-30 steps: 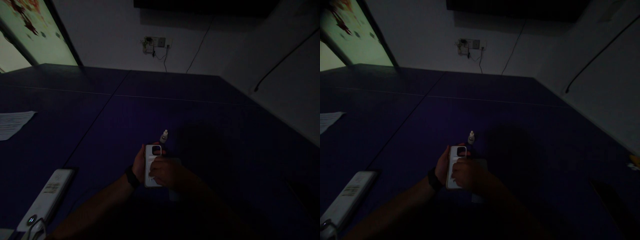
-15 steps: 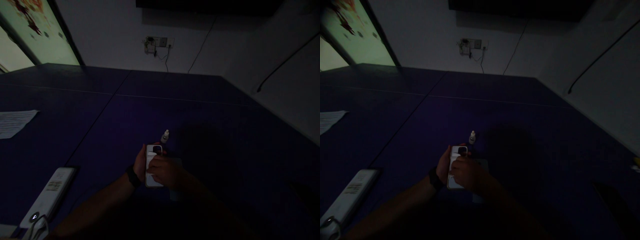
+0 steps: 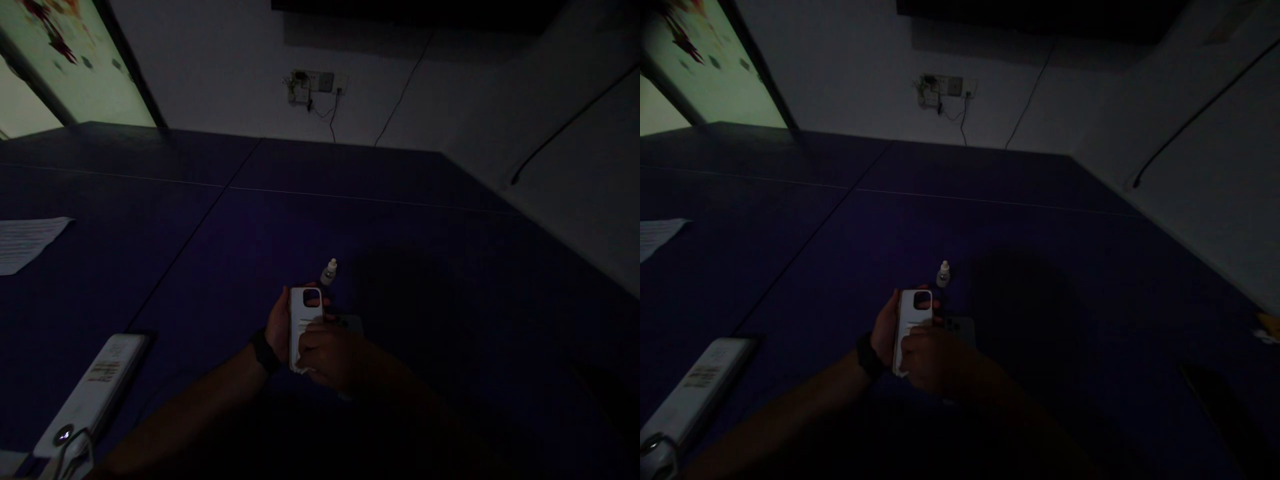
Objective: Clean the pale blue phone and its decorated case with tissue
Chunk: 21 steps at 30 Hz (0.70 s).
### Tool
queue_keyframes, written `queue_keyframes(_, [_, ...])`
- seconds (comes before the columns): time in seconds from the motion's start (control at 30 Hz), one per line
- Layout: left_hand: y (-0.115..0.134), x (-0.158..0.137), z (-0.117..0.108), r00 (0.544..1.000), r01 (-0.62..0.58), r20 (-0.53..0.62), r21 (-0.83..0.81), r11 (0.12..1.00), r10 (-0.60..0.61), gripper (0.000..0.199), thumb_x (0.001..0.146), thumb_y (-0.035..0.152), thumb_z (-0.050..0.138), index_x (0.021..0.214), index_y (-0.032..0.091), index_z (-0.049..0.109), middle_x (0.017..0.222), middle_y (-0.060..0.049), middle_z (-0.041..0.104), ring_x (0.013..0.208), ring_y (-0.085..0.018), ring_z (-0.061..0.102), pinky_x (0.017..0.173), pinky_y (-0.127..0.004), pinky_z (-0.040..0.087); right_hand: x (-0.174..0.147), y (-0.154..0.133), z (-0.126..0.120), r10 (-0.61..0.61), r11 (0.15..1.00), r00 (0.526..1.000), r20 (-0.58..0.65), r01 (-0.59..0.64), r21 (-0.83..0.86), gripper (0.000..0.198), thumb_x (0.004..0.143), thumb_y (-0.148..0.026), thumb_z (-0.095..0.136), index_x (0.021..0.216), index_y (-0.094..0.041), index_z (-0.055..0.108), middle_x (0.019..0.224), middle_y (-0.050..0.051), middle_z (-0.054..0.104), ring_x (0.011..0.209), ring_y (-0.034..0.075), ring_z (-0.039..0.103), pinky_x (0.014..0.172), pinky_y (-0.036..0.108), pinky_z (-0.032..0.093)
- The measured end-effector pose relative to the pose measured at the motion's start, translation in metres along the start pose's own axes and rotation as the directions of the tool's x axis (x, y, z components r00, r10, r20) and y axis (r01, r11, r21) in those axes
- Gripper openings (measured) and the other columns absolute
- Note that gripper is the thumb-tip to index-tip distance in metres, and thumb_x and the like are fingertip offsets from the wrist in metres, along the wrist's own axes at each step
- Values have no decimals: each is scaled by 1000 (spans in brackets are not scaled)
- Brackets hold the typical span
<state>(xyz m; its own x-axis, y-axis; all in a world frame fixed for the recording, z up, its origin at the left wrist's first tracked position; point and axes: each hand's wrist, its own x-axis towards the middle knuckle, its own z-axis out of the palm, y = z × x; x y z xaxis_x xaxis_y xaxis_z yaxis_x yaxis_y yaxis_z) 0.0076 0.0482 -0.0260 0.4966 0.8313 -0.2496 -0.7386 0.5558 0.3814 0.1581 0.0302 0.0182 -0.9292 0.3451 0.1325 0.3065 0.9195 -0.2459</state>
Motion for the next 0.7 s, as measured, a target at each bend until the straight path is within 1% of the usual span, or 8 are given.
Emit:
queue_keyframes(0.17, [0, 1, -2, 1000, 11, -25, -17, 1000, -11, 58, 98, 61, 41, 133, 18, 57, 106, -13, 74, 81, -25, 71, 82, -39, 49, 1, 3, 0, 92, 993, 994, -62, -96, -66, 13, 95, -17, 61, 86, -17, 71, 87, 5, 69, 86, 19, 60, 80, 33, 47])
queue_keyframes(0.3, [-1, 0, -2, 1000, 13, 27, -9, 1000, -13, 58, 95, 63, 46, 134, 21, 57, 107, -13, 74, 83, -28, 72, 84, -42, 49, 5, -3, 0, 0, 1000, 1000, -21, 0, -31, 8, 89, -20, 69, 81, -20, 70, 82, 1, 68, 80, 17, 60, 75, 30, 47])
queue_keyframes(0.37, [-1, 0, 1, 1000, 2, 7, -2, 1000, -2, 58, 95, 63, 47, 131, 20, 59, 104, -13, 74, 83, -27, 71, 84, -41, 49, 0, 0, -7, -12, 1000, 1000, -9, 12, -22, 5, 89, -19, 69, 84, -20, 71, 83, 1, 69, 80, 17, 61, 78, 31, 48])
queue_keyframes(0.47, [-1, 0, 4, 998, 3, -60, -5, 1000, -4, 55, 97, 61, 43, 123, 17, 64, 97, -12, 74, 80, -25, 70, 80, -38, 49, -14, 12, -22, 29, 1000, 992, -122, -30, -10, 8, 91, -18, 66, 97, -18, 72, 92, 5, 71, 94, 20, 64, 89, 36, 50])
queue_keyframes(0.53, [-1, 1, 6, 996, 16, -93, -17, 1000, -18, 53, 99, 58, 39, 118, 17, 66, 93, -10, 73, 75, -24, 69, 76, -37, 49, -20, 17, -29, 96, 995, 969, -226, -92, 28, 16, 93, -15, 63, 107, -18, 70, 103, 8, 71, 106, 22, 64, 92, 36, 51])
queue_keyframes(0.6, [0, 1, 6, 994, 23, -106, -23, 999, -25, 51, 100, 56, 38, 117, 16, 67, 89, -9, 72, 71, -22, 68, 74, -37, 49, -22, 16, -32, 185, 983, 943, -276, -171, 74, 17, 94, -14, 60, 109, -17, 67, 112, 11, 69, 113, 22, 63, 92, 35, 52])
queue_keyframes(0.63, [1, 0, 6, 994, 25, -105, -24, 999, -27, 51, 100, 55, 39, 118, 16, 67, 89, -9, 72, 72, -23, 68, 74, -37, 49, -22, 14, -31, 218, 975, 940, -261, -201, 92, 15, 94, -14, 60, 108, -16, 66, 112, 11, 69, 112, 22, 63, 91, 34, 53])
queue_keyframes(0.7, [1, -1, 6, 996, 26, -79, -15, 1000, -28, 52, 99, 57, 42, 122, 16, 65, 92, -10, 73, 77, -25, 69, 77, -38, 49, -19, 8, -27, 237, 969, 959, -157, -222, 108, 10, 91, -15, 65, 101, -15, 65, 105, 10, 67, 105, 22, 63, 88, 33, 54])
